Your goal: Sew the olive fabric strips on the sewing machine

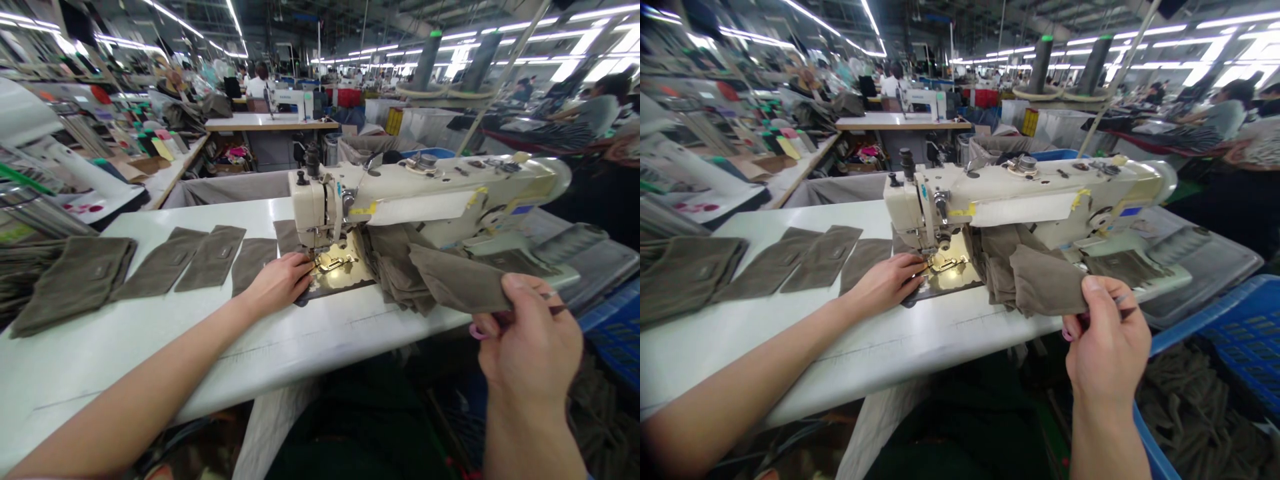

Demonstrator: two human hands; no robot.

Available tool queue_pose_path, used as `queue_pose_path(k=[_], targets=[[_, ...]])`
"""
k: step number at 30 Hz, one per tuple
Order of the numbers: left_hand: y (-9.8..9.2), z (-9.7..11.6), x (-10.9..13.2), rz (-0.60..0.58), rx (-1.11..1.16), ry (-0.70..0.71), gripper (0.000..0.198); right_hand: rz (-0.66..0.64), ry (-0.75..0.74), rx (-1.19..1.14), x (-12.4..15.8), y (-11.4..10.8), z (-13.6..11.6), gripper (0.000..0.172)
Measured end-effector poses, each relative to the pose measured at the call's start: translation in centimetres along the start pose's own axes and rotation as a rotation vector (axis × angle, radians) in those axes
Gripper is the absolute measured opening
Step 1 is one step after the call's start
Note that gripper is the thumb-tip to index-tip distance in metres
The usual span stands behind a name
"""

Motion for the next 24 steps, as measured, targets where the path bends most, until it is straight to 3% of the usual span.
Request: queue_pose_path(k=[9, 18, 24], targets=[[0.0, 0.2, 0.3, -0.003, 0.009, -0.014, 0.034, -0.003, 0.007, -0.008, 0.6, -0.2, -0.2, 0.018], [-0.2, 0.7, 0.8, -0.073, -0.111, -0.118, 0.031, -0.044, 0.024, 0.012, 1.2, 0.2, 0.1, 0.022], [0.3, -1.3, 3.4, -0.079, -0.046, -0.112, 0.044, -0.086, 0.015, 0.209, 1.7, -0.6, 0.2, 0.021]])
Point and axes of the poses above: each hand's wrist, its own x-axis away from the middle knuckle, its own y-axis out of the palm, z = x × y, the point moved 8 cm from there along -x, towards the middle knuckle, and after that the axes turned 14 degrees about y, right-handed, at the moved point
